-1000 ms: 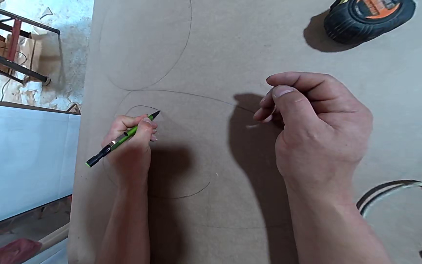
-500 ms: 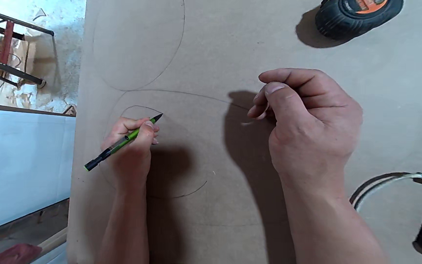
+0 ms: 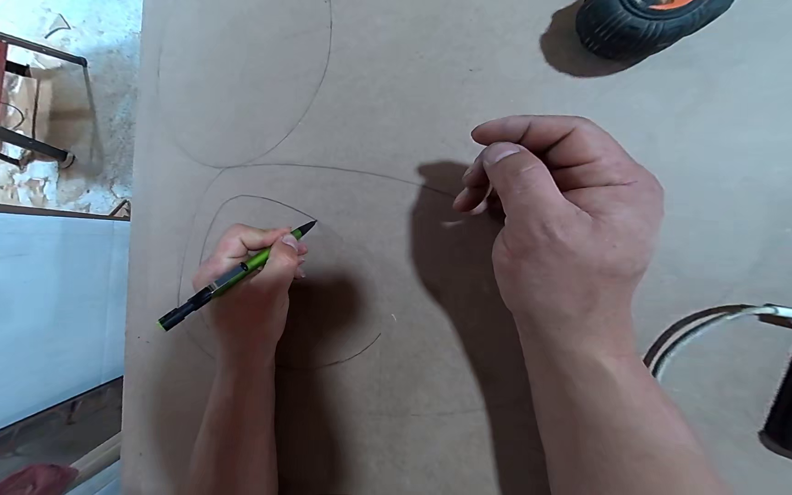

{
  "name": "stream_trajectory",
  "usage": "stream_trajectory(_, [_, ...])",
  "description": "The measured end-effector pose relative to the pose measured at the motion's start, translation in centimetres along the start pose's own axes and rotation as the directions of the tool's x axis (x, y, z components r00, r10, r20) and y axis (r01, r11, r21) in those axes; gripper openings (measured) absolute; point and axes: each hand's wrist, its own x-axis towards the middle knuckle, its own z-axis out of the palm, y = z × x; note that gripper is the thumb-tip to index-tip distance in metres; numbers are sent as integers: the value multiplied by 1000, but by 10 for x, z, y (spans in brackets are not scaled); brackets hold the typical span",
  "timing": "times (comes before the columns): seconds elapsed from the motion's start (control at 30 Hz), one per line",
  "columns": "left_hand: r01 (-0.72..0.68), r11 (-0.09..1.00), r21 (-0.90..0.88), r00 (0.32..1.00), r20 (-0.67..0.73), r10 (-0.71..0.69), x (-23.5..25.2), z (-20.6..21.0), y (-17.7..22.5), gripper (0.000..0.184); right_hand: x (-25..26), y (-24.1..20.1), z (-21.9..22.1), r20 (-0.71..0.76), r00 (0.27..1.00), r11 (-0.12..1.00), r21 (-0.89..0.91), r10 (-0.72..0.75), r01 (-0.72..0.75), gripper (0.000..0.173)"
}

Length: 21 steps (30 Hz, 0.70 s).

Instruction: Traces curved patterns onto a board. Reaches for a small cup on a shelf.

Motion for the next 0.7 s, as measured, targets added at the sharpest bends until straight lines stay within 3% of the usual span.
stream_trajectory(0.7, [-91,989,-117,974,194,112,-10,-1,2,6,1,1,0,3,1000,1000,0,-15,15,16])
